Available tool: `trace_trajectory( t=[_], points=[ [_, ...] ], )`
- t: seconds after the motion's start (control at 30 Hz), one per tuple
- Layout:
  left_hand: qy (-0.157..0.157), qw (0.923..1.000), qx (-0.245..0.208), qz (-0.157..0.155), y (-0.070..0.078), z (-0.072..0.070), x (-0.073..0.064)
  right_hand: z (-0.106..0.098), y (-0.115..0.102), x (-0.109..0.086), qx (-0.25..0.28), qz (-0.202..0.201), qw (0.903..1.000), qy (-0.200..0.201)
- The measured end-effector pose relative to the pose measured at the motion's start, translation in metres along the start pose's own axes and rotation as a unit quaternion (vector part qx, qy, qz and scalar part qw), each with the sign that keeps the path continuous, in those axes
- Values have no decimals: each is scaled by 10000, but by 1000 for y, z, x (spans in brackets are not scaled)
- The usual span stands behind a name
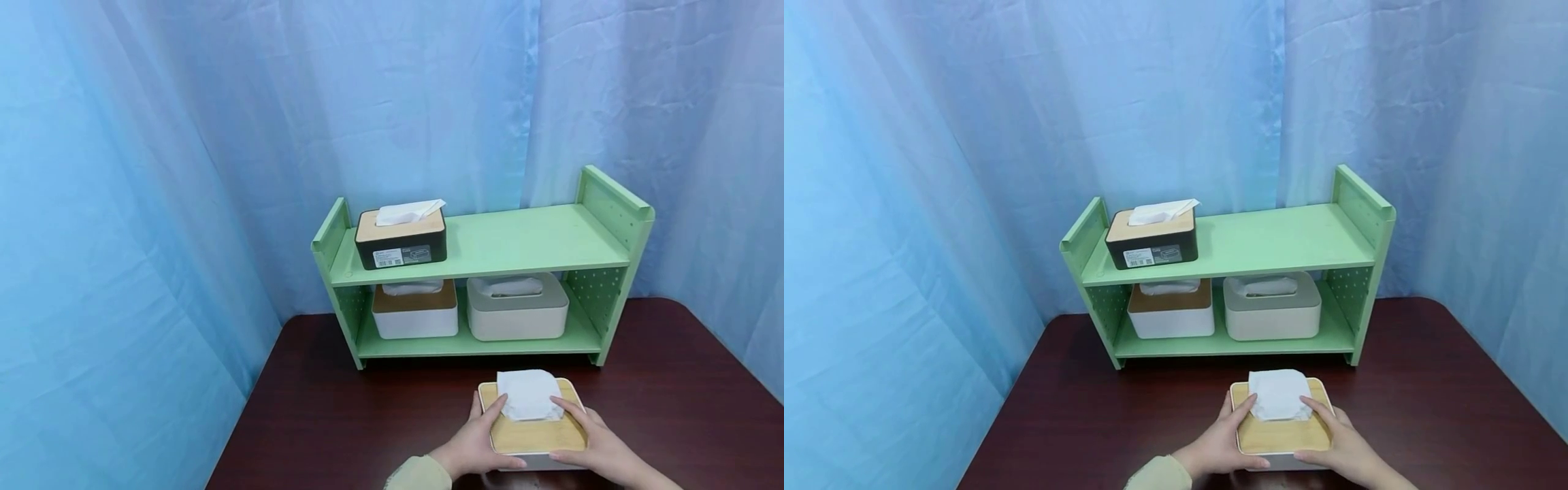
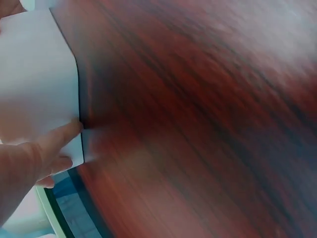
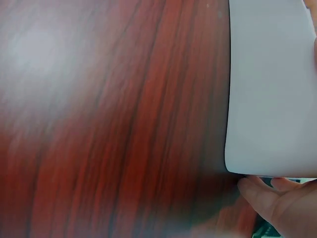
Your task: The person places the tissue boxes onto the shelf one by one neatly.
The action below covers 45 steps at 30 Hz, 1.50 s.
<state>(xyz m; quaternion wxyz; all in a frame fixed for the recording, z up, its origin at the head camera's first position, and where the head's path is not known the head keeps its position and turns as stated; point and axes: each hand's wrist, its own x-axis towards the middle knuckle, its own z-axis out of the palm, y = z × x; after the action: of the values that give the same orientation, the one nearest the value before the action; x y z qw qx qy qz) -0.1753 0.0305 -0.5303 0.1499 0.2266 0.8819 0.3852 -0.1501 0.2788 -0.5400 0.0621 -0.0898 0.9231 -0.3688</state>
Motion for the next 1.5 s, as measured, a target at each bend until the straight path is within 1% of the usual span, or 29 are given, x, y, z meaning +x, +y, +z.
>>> trace_trajectory(
  t=[0.17, 0.27, 0.37, 0.43, 0.6, 0.77, 0.83, 0.97, 1.1, 1.17, 1.27, 1.37, 1.5],
  points=[
    [144, 9997, 174, 23, -7, -4, -5, 11, -8, 4, -112, -174, 9991, 370],
    [145, 9996, 242, 83, -11, -6, -9, 14, -10, 6, -123, -218, 9988, 419],
    [117, 9995, 240, 155, -15, -8, -13, 16, -12, 7, -123, -223, 9989, 384],
    [94, 9995, 193, 212, -19, -10, -15, 17, -13, 6, -177, -232, 9986, 445],
    [92, 9997, 28, 232, -25, -14, -19, 21, -16, 6, -243, -417, 9963, 709],
    [237, 9992, -106, 304, -32, -15, -19, 23, -20, 8, -163, -509, 9954, 790],
    [273, 9989, -172, 344, -36, -16, -19, 23, -20, 9, -213, -531, 9946, 868],
    [254, 9987, -256, 357, -40, -18, -20, 23, -21, 10, -185, -468, 9953, 831],
    [202, 9984, -407, 344, -42, -23, -22, 20, -21, 9, -46, -390, 9965, 732],
    [157, 9980, -504, 340, -42, -25, -23, 19, -19, 9, -7, -459, 9963, 726],
    [109, 9980, -530, 322, -45, -28, -24, 17, -15, 9, 91, -612, 9956, 701],
    [88, 9977, -608, 298, -48, -31, -25, 17, -10, 10, 508, -958, 9928, 505],
    [89, 9958, -847, 350, -52, -32, -27, 18, -4, 10, 1314, -1424, 9810, 131]
  ],
)
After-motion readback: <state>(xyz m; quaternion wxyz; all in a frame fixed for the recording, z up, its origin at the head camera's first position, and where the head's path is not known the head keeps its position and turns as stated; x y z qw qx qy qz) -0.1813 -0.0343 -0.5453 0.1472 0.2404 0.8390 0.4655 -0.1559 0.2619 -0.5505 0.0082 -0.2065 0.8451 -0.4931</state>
